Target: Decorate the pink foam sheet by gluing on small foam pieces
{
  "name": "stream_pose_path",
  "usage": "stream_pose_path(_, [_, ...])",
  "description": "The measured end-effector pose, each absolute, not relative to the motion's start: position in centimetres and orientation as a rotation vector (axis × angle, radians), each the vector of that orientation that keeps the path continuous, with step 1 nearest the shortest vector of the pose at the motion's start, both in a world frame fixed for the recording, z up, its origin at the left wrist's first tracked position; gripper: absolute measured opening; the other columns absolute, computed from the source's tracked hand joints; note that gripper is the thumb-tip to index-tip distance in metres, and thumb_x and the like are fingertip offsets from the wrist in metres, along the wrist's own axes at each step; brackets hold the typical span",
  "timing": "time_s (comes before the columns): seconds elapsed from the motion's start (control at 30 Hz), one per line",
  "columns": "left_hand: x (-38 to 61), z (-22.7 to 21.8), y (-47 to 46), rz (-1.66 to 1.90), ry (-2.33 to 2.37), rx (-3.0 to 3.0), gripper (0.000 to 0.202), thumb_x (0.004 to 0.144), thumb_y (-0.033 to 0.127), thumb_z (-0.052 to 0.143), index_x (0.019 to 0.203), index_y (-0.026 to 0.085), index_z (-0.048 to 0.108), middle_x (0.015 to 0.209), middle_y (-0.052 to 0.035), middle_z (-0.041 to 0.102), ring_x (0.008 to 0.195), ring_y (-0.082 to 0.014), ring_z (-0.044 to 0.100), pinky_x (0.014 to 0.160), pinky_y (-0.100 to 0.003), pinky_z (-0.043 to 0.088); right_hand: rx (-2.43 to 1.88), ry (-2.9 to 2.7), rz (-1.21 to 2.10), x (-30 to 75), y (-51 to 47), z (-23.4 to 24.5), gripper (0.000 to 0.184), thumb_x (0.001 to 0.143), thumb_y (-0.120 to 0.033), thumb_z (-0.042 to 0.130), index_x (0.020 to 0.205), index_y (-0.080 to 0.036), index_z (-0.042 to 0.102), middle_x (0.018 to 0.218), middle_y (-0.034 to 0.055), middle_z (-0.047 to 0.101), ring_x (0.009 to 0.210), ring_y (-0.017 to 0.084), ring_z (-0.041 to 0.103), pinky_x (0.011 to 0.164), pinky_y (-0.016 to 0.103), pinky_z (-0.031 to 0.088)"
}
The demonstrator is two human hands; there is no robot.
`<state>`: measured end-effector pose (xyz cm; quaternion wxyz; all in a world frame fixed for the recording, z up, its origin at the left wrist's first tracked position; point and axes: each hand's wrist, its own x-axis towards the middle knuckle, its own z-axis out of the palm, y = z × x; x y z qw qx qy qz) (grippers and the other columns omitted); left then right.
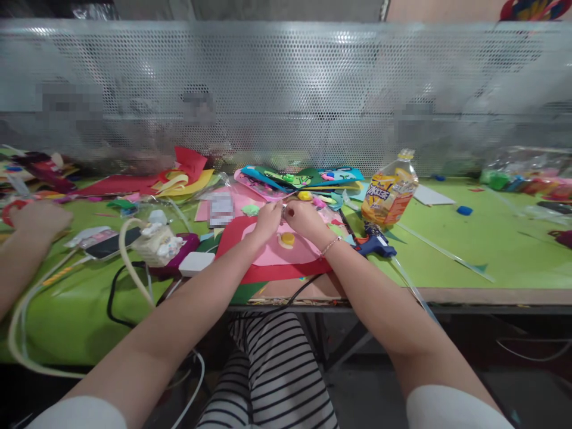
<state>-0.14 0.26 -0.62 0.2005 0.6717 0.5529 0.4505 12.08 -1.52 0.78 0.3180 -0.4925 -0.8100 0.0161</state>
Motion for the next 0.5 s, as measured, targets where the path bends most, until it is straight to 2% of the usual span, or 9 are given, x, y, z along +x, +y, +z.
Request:
stream_pose_path(0.1, [-0.39,-0.88,0.64,1.278,1.542,1.785,0.032,0.087,0.024,0.035,0.061,0.018,0.052,0.064,-0.0060,0.061,0.079,-0.0194,0.060,0.074,-0.026,0.042,-1.229,-2.173,0.099,11.99,-1.15,0.24,0.014,0.078,-0.010,0.048,0.067,-0.016,0.055,0.072,0.0055,0.061,0.063,0.013,0.050,0.058,0.023,0.032])
stream_pose_path(0.23, [0.02,-1.08,0.48,1.307,1.440,1.750,0.031,0.088,0.031,0.037,0.064,0.018,0.052,0.064,-0.0055,0.060,0.076,-0.0191,0.059,0.072,-0.026,0.041,-1.279,-2.130,0.067,12.38,-0.85,-0.04,0.015,0.080,-0.011,0.047,0.067,-0.017,0.052,0.066,0.0042,0.059,0.059,0.013,0.048,0.056,0.024,0.030])
stream_pose_path(0.5, [0.40,-0.94,-0.12,1.248,1.327,1.739,0.033,0.090,0.035,0.039,0.065,0.018,0.054,0.063,-0.0055,0.061,0.077,-0.0189,0.061,0.072,-0.025,0.042,-1.213,-2.080,0.258,12.62,-0.64,0.26,0.015,0.070,-0.007,0.041,0.060,-0.019,0.043,0.056,-0.0003,0.052,0.056,0.011,0.046,0.054,0.022,0.033])
